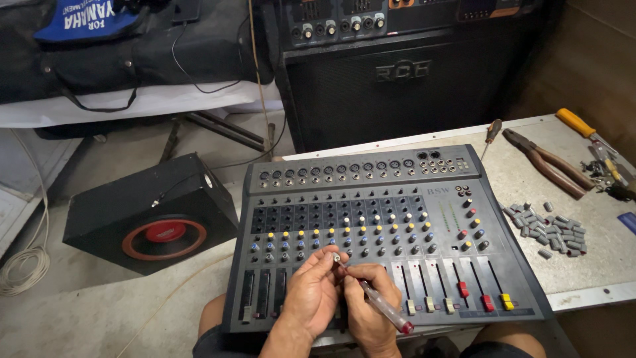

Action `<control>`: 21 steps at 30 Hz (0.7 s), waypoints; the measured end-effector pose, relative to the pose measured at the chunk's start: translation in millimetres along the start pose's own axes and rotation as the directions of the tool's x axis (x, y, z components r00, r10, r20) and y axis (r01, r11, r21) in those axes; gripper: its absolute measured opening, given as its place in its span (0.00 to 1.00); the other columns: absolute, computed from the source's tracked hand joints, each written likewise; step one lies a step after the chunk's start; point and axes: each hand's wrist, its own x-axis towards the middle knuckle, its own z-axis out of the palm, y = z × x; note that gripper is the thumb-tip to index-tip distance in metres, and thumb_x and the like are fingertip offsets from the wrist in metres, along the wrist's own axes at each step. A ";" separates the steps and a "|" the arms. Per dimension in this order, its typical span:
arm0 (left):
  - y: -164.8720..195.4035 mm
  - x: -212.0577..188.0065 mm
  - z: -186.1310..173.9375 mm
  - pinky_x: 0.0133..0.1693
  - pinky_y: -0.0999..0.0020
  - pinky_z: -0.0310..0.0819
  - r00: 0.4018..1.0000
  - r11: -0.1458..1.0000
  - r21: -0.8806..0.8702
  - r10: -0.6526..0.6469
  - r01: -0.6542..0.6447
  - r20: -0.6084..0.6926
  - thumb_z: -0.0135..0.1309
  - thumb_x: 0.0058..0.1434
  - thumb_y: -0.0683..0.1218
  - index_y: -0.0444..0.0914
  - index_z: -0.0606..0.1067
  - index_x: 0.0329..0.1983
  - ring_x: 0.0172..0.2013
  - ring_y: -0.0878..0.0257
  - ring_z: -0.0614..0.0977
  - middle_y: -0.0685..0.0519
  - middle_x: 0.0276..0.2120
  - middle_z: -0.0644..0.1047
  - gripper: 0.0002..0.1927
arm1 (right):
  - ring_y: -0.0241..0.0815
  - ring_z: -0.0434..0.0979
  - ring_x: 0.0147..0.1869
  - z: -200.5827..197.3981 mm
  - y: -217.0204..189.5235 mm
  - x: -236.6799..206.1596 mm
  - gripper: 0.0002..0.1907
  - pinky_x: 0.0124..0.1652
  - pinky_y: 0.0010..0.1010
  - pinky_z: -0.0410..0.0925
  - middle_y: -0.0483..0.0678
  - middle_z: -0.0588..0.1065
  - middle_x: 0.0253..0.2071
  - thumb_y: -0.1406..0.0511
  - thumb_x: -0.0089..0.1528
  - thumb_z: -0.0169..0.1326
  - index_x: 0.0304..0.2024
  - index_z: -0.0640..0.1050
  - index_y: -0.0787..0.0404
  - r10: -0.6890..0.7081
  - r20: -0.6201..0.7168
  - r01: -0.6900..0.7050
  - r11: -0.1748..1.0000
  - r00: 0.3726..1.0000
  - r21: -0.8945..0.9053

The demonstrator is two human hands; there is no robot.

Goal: The person sits at a workbench and replaces the knobs on an audio mixing console. They pull old knobs off the fader and potentiometer shafts, pick new knobs one at a time from a pile on the bench, and press each one onto a shaft, occasionally using a small screwdriver-like tool to help seat or remove knobs.

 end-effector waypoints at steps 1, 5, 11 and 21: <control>-0.2 0.1 0.0 0.45 0.66 0.76 1.000 1.000 -0.003 0.007 -0.007 0.008 0.50 0.67 0.43 0.36 0.73 0.50 0.37 0.62 0.78 0.49 0.39 0.79 0.10 | 0.36 0.82 0.33 -0.4 0.4 -0.2 0.04 0.34 0.26 0.74 0.49 0.81 0.33 0.75 0.58 0.58 0.36 0.78 0.65 -0.013 -0.004 0.013 1.000 1.000 -0.013; -0.2 -0.1 0.0 0.43 0.66 0.75 1.000 1.000 0.008 -0.001 0.001 -0.005 0.51 0.67 0.44 0.37 0.73 0.49 0.36 0.63 0.77 0.50 0.39 0.79 0.10 | 0.36 0.81 0.32 -0.3 1.5 -1.0 0.04 0.33 0.26 0.73 0.49 0.81 0.33 0.75 0.58 0.59 0.35 0.78 0.65 -0.005 -0.018 0.005 0.999 1.000 -0.041; 0.7 -1.2 1.8 0.43 0.67 0.75 1.000 1.000 0.006 -0.013 0.013 -0.027 0.51 0.67 0.43 0.38 0.73 0.50 0.36 0.63 0.77 0.50 0.40 0.79 0.10 | 0.36 0.82 0.31 -0.2 0.6 -0.3 0.04 0.32 0.26 0.74 0.49 0.81 0.32 0.75 0.57 0.58 0.35 0.78 0.65 0.010 -0.019 -0.011 0.999 1.000 -0.049; -0.8 -0.8 0.9 0.45 0.66 0.75 1.000 1.000 -0.002 0.021 -0.021 -0.014 0.51 0.67 0.42 0.35 0.73 0.50 0.37 0.62 0.76 0.48 0.40 0.79 0.10 | 0.36 0.83 0.32 0.1 -2.3 0.1 0.04 0.34 0.26 0.75 0.50 0.82 0.33 0.76 0.57 0.57 0.35 0.79 0.66 0.029 0.019 -0.030 0.999 0.999 0.025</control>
